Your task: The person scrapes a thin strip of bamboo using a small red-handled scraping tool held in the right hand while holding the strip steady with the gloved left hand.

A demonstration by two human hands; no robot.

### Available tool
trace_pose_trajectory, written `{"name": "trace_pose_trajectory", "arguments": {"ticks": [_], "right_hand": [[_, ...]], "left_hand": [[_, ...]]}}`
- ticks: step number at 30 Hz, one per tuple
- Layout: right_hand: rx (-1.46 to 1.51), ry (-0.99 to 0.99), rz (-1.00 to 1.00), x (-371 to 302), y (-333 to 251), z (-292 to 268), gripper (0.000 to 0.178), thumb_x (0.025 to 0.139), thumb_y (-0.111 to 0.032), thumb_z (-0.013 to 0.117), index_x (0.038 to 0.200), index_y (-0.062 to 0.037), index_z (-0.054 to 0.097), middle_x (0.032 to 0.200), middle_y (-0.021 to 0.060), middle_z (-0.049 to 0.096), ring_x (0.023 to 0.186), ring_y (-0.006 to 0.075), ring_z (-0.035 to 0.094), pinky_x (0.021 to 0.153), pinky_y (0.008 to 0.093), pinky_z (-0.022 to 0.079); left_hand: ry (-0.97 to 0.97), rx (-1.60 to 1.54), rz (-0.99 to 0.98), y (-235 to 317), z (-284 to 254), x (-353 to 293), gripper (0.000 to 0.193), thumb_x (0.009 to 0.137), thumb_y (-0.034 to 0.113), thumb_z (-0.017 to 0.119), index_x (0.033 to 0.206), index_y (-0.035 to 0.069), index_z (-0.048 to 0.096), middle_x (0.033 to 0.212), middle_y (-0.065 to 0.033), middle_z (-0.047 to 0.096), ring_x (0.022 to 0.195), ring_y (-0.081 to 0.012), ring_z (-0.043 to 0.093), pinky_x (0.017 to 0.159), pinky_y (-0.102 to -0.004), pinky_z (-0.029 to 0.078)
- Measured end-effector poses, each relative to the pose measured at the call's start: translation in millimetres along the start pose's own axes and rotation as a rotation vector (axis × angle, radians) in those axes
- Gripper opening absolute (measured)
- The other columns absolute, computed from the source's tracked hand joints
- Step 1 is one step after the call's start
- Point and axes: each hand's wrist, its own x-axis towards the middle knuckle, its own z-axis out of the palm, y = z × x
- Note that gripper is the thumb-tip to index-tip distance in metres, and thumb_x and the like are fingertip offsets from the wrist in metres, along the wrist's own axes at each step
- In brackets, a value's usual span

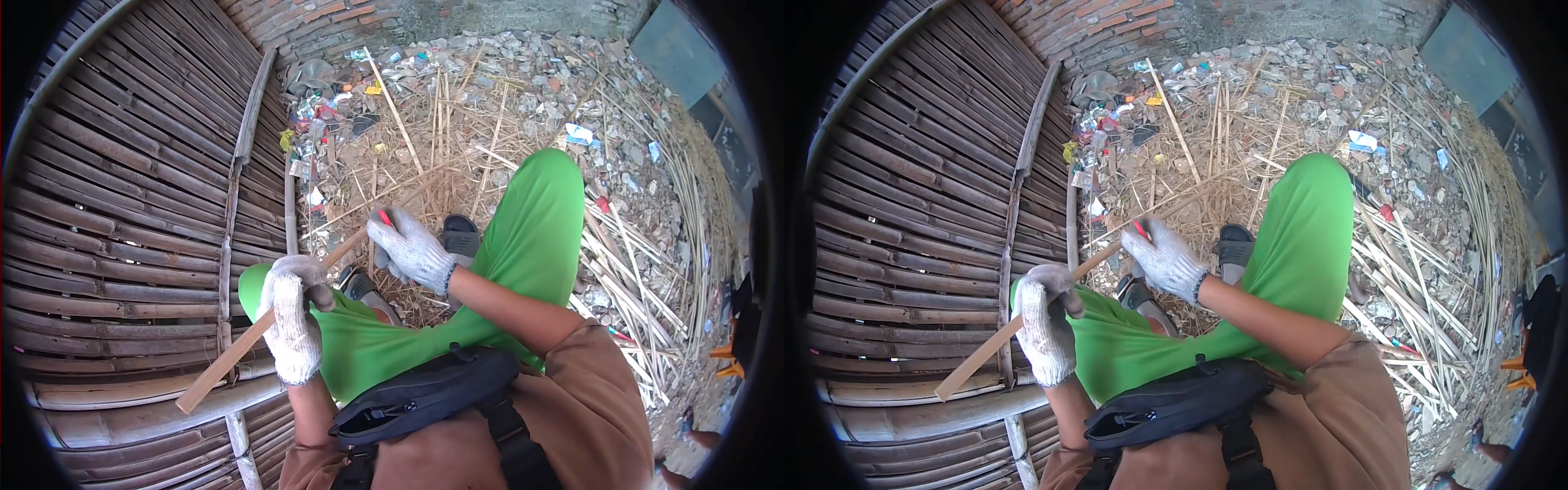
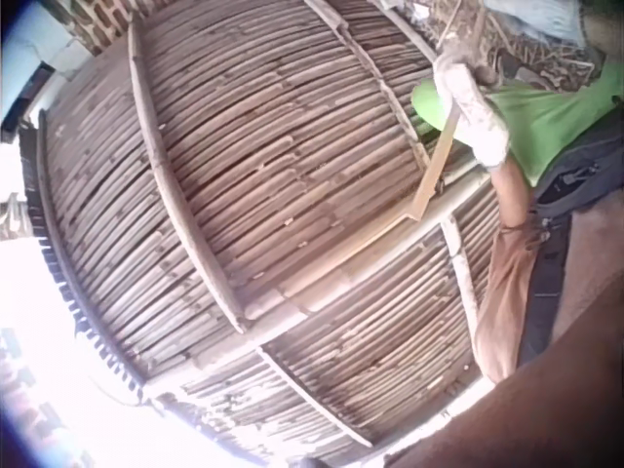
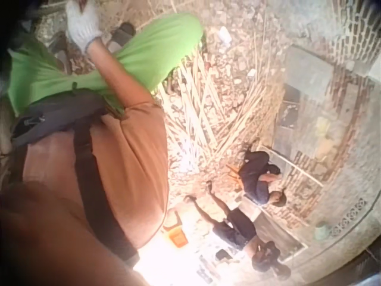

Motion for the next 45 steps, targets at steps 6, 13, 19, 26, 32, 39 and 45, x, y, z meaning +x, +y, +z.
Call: {"name": "trace_pose_trajectory", "arguments": {"ticks": [6, 13, 19, 26, 32, 39, 45], "right_hand": [[0.177, 0.039, -0.146, 2.5, -58.6, 13.8, 0.041, 0.104, -0.040, 0.067, 0.120, -0.0031, 0.062, 0.082, 0.0047, 0.063, 0.055, 0.0134, 0.060, 0.051, 0.0330, 0.051], [-0.168, 0.096, -0.298, 79.1, -119.5, -54.0, 0.036, 0.104, -0.036, 0.064, 0.118, -0.0023, 0.064, 0.074, 0.0036, 0.060, 0.051, 0.0124, 0.057, 0.047, 0.0312, 0.049], [-0.336, 0.076, -0.395, 154.4, -120.0, -92.5, 0.040, 0.103, -0.036, 0.064, 0.126, -0.0039, 0.063, 0.081, 0.0056, 0.066, 0.056, 0.0128, 0.060, 0.051, 0.0315, 0.052], [-0.227, 0.104, -0.228, 171.8, -34.4, -75.7, 0.042, 0.105, -0.032, 0.062, 0.139, -0.0066, 0.059, 0.091, 0.0049, 0.068, 0.057, 0.0111, 0.059, 0.050, 0.0298, 0.051], [-0.142, 0.164, -0.136, 146.5, -21.5, -91.0, 0.043, 0.102, -0.027, 0.064, 0.135, -0.0019, 0.055, 0.096, 0.0102, 0.072, 0.056, 0.0131, 0.059, 0.050, 0.0319, 0.051], [-0.309, 0.318, -0.335, 144.7, -33.3, -89.2, 0.031, 0.100, -0.024, 0.067, 0.113, 0.0004, 0.055, 0.096, 0.0135, 0.076, 0.073, 0.0187, 0.069, 0.073, 0.0351, 0.059], [-0.306, 0.166, -0.332, 123.6, 1.0, -44.0, 0.034, 0.098, -0.026, 0.073, 0.112, 0.0000, 0.057, 0.095, 0.0138, 0.070, 0.088, 0.0248, 0.072, 0.084, 0.0413, 0.058]], "left_hand": [[-0.139, -0.210, 0.113, 31.7, -5.1, 1.1, 0.035, 0.098, 0.031, 0.075, 0.103, 0.000, 0.060, 0.104, -0.0164, 0.058, 0.074, -0.0229, 0.061, 0.067, -0.0346, 0.053], [-0.214, -0.845, -0.469, -6.7, -4.7, 47.9, 0.073, 0.099, 0.037, 0.071, 0.155, -0.002, 0.045, 0.154, -0.0298, 0.052, 0.118, -0.0473, 0.069, 0.104, -0.0576, 0.058], [-0.526, -1.035, -0.832, -22.4, 10.1, 84.5, 0.069, 0.108, 0.045, 0.058, 0.151, -0.008, 0.049, 0.132, -0.0275, 0.068, 0.095, -0.0312, 0.075, 0.086, -0.0436, 0.065], [-0.377, -0.825, -0.831, -112.4, 48.9, 67.8, 0.043, 0.103, 0.022, 0.067, 0.138, -0.003, 0.061, 0.089, -0.0057, 0.068, 0.061, -0.0136, 0.060, 0.055, -0.0288, 0.050], [-0.401, -0.484, -0.784, -137.7, 29.1, 30.8, 0.044, 0.104, 0.024, 0.067, 0.138, -0.003, 0.062, 0.083, -0.0044, 0.067, 0.057, -0.0084, 0.057, 0.049, -0.0231, 0.047], [-0.466, -0.411, -0.709, -127.9, 28.8, 31.4, 0.044, 0.107, 0.022, 0.064, 0.145, -0.001, 0.057, 0.095, -0.0061, 0.069, 0.067, -0.0085, 0.062, 0.059, -0.0228, 0.052], [-0.303, -0.363, -0.844, -128.2, 25.6, 36.5, 0.039, 0.110, 0.022, 0.061, 0.142, 0.000, 0.057, 0.090, -0.0028, 0.064, 0.065, -0.0079, 0.056, 0.058, -0.0230, 0.050]]}}
